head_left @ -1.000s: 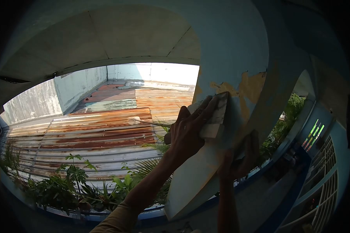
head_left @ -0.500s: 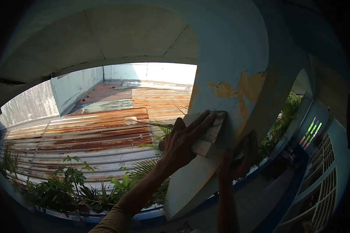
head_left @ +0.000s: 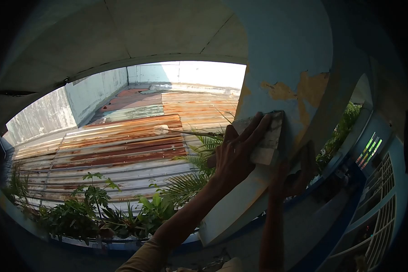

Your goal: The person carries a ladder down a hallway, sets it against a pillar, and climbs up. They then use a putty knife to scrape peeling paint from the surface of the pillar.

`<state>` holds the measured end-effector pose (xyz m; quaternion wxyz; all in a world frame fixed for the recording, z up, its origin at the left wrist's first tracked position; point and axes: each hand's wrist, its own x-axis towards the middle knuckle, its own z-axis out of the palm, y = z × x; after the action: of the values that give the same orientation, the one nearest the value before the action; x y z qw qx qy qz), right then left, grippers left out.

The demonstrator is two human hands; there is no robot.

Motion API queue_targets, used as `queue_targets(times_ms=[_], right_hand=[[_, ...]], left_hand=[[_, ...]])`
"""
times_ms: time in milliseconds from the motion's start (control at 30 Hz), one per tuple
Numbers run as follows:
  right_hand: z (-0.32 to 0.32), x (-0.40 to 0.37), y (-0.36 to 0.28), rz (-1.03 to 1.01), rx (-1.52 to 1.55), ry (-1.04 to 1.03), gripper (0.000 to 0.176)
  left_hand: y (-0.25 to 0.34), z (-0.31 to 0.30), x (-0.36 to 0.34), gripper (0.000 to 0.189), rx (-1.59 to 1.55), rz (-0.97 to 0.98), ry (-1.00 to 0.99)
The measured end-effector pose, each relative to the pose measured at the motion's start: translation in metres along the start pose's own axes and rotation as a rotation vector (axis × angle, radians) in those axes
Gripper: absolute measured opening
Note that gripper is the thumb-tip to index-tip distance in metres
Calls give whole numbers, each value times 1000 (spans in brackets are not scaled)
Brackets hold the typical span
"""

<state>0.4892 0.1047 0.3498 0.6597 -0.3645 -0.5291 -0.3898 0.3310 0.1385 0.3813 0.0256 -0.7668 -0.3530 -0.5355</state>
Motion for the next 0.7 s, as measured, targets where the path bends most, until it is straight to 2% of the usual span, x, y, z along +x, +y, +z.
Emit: queue_targets(times_ms=[33,100,200,233,300,333,433,500,700], right_hand=[[2,-1,1,-1,15,11,53],[-5,-1,5,-17,25,-8,53],[-4,3,4,-65,-17,-34,52],[-3,2,3,-68,-18,-14,52],[-4,1,5,-90,-44,-32,51],[-4,0,6,-97,-51,-27,51],[-1,-1,5,-59,-14,-12,50],[-3,-2,4,-45,-2,-2,49],[-2,-1,4,-65,-13,3,49]], left_hand=[[2,-2,18,92,-1,-1,-1],[7,-7,65,99,-20,-2,152],[6,-14,73,100,-31,29,144],[2,-15,61,100,-29,49,150],[-3,-7,13,92,-45,47,0],[-1,-7,6,92,-52,54,4],[-4,-12,0,91,-66,5,-39],[-12,-12,7,91,-91,97,-13],[-12,-5,-7,90,-59,88,-19]])
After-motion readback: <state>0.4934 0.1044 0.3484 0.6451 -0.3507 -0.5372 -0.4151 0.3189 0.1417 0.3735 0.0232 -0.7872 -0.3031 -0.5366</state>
